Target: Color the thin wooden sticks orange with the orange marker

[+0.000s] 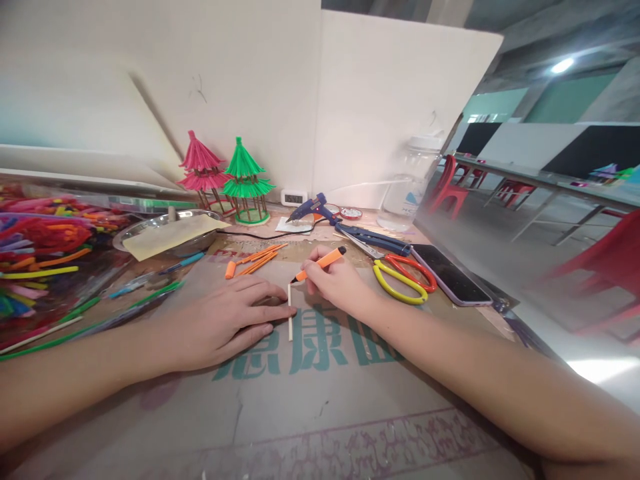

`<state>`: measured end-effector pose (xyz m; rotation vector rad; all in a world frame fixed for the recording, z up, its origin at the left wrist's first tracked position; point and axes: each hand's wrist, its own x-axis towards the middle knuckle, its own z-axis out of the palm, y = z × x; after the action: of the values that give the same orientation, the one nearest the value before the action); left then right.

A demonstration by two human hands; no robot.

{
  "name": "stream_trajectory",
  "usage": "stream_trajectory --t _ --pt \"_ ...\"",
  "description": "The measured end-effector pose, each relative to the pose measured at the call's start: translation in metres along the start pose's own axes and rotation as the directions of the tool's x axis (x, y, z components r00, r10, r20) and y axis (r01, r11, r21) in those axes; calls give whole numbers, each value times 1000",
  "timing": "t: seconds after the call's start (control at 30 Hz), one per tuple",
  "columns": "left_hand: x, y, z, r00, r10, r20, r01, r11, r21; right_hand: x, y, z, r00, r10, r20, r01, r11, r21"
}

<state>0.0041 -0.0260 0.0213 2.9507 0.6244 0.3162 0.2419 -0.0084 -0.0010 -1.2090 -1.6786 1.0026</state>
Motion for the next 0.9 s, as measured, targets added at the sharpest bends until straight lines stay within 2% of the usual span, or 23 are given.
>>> stream_trajectory --t 0.7,0.9 --pt "1 -1 0 1000 -9 11 9 1000 -24 0 -9 1 997 70 43 -70 998 -2" --pt "0 -1 0 1000 1 -24 -2 999 -38 -2 -12 1 995 71 64 -72 997 10"
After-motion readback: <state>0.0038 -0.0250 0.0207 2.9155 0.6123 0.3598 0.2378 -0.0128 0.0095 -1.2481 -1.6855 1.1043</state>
